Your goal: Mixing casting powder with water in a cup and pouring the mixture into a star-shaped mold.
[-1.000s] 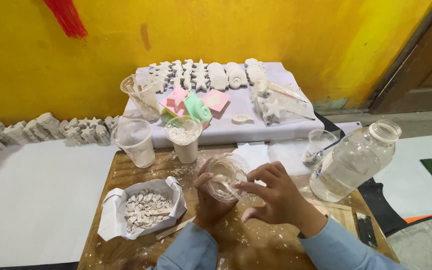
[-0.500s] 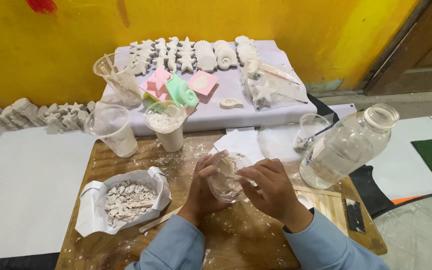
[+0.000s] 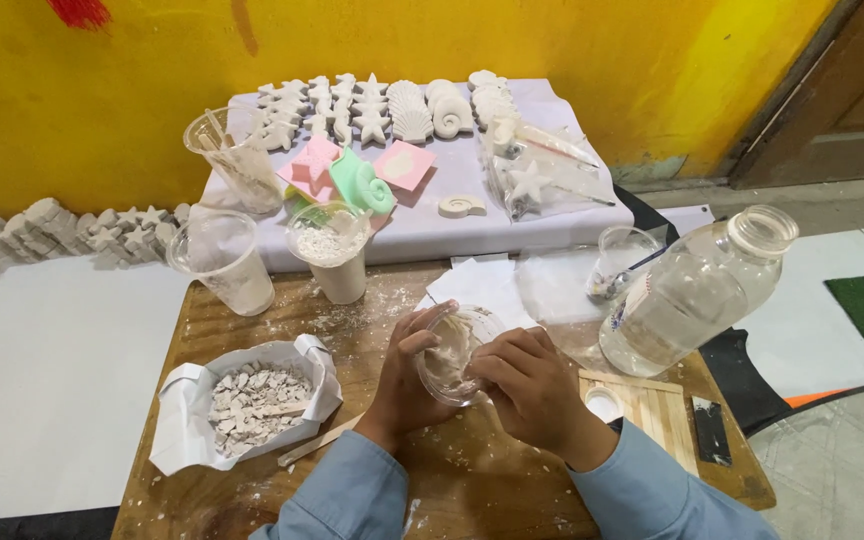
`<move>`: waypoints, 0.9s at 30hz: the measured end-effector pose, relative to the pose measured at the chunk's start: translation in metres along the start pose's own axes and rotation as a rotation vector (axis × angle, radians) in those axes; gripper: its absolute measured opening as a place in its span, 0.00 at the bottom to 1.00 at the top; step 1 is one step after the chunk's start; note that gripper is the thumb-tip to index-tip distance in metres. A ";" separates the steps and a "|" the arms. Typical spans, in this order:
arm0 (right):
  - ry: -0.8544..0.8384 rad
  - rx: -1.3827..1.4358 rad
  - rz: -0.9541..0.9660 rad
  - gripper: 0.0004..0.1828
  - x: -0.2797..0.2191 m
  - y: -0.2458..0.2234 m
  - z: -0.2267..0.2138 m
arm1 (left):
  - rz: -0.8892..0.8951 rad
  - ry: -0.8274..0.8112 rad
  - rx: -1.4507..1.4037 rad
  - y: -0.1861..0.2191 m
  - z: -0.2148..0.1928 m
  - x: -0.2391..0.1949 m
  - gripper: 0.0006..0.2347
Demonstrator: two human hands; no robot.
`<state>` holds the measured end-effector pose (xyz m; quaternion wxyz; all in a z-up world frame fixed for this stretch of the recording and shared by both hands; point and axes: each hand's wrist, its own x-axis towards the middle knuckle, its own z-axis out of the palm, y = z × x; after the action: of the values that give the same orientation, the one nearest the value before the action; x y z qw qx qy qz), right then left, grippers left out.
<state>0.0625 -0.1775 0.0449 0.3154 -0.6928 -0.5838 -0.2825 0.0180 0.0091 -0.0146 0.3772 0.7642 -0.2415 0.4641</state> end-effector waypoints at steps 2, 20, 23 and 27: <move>-0.019 -0.085 0.007 0.06 -0.001 0.004 0.003 | 0.000 0.012 0.017 -0.001 0.001 0.000 0.28; 0.046 -0.209 -0.024 0.17 -0.006 0.004 0.013 | -0.014 0.030 -0.006 -0.005 0.003 -0.006 0.30; -0.017 -0.137 -0.040 0.15 -0.011 0.008 0.015 | -0.013 0.035 -0.008 -0.004 0.002 -0.006 0.30; -0.037 -0.078 -0.019 0.10 -0.013 0.013 0.005 | -0.016 0.035 -0.021 -0.003 0.001 -0.005 0.31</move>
<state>0.0735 -0.1830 0.0306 0.2746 -0.7039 -0.5848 -0.2950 0.0191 0.0102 -0.0204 0.3932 0.7538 -0.2337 0.4718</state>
